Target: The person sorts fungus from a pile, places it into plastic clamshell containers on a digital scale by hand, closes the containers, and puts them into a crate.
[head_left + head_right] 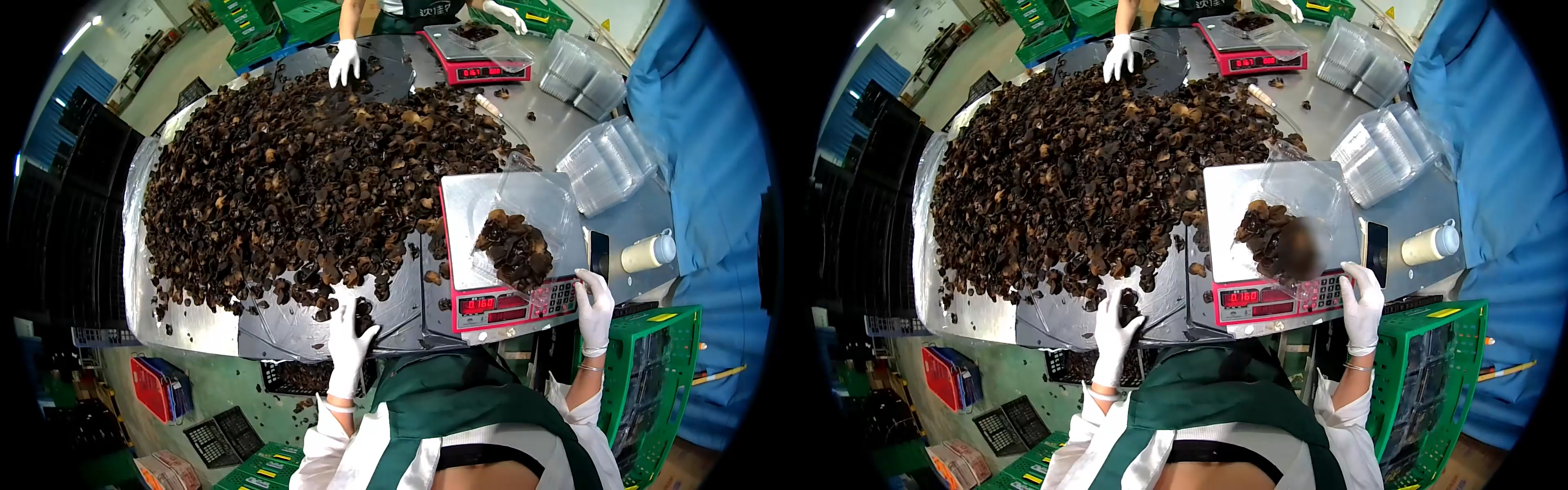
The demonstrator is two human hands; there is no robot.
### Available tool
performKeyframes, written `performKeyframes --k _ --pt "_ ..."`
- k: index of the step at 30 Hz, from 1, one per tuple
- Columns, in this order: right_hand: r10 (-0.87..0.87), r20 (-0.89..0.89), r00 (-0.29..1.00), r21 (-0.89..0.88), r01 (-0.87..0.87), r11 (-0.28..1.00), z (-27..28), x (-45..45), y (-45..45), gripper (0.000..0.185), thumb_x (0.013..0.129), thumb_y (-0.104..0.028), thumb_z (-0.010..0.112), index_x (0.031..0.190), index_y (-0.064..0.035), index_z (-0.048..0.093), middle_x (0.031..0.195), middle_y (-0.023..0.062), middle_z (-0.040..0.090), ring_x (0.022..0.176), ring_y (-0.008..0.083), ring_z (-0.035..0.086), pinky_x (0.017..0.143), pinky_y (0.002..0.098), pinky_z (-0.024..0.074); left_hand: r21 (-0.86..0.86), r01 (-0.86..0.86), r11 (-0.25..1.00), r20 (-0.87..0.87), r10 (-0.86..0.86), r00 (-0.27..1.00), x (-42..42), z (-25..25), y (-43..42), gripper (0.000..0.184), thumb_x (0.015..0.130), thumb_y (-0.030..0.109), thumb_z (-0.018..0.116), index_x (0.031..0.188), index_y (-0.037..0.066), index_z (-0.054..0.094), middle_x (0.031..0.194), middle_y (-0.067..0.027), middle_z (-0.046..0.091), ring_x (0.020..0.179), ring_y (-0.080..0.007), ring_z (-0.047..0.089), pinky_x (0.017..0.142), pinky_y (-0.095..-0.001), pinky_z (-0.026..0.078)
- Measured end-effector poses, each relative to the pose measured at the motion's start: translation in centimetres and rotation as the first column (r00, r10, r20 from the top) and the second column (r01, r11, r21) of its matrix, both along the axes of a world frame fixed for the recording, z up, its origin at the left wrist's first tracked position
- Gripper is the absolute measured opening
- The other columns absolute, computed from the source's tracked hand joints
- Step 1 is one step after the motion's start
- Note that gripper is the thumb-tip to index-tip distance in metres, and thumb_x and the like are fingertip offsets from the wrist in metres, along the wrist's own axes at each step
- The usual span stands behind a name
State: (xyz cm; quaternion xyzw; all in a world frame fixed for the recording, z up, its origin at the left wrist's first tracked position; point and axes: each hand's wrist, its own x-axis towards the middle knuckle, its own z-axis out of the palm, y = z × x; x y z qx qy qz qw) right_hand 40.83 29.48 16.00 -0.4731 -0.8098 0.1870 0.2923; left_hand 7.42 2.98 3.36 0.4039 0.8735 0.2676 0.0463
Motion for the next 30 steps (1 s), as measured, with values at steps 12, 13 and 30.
performKeyframes --k 12,13,30 --pt "-0.032 -0.006 0.999 -0.051 0.032 0.998 -0.6 0.8 -0.9 0.021 0.083 -0.007 0.062 0.103 -0.0021 0.065 0.101 0.0139 0.065 0.095 0.0299 0.062 0.085 0.0363 0.0478 0.074 -0.689 0.721 0.826 -0.432 -0.363 -3.4 0.0 3.4 0.025 0.094 0.020 0.058 0.107 -0.002 0.058 0.093 -0.0138 0.065 0.065 -0.0187 0.060 0.050 -0.0208 0.052" --pt "-0.037 0.000 0.999 -0.054 0.037 0.998 -0.2 0.7 -1.2 0.021 0.083 -0.007 0.063 0.103 -0.0024 0.065 0.101 0.0138 0.065 0.094 0.0299 0.062 0.085 0.0359 0.0481 0.088 -0.688 0.721 0.829 -0.436 -0.351 -2.8 1.1 4.5 0.025 0.095 0.020 0.058 0.109 -0.001 0.057 0.093 -0.0142 0.064 0.064 -0.0186 0.060 0.049 -0.0216 0.052" --pt "-0.128 -0.009 0.992 0.067 0.129 0.989 -1.6 4.2 -3.2 0.024 0.079 -0.011 0.070 0.102 -0.0077 0.065 0.098 0.0095 0.065 0.086 0.0280 0.062 0.077 0.0363 0.0496 0.481 -0.077 0.873 0.860 -0.487 -0.152 3.9 9.6 20.9 0.042 0.094 0.034 0.056 0.122 0.002 0.058 0.113 -0.0077 0.064 0.095 -0.0143 0.061 0.073 -0.0251 0.048"
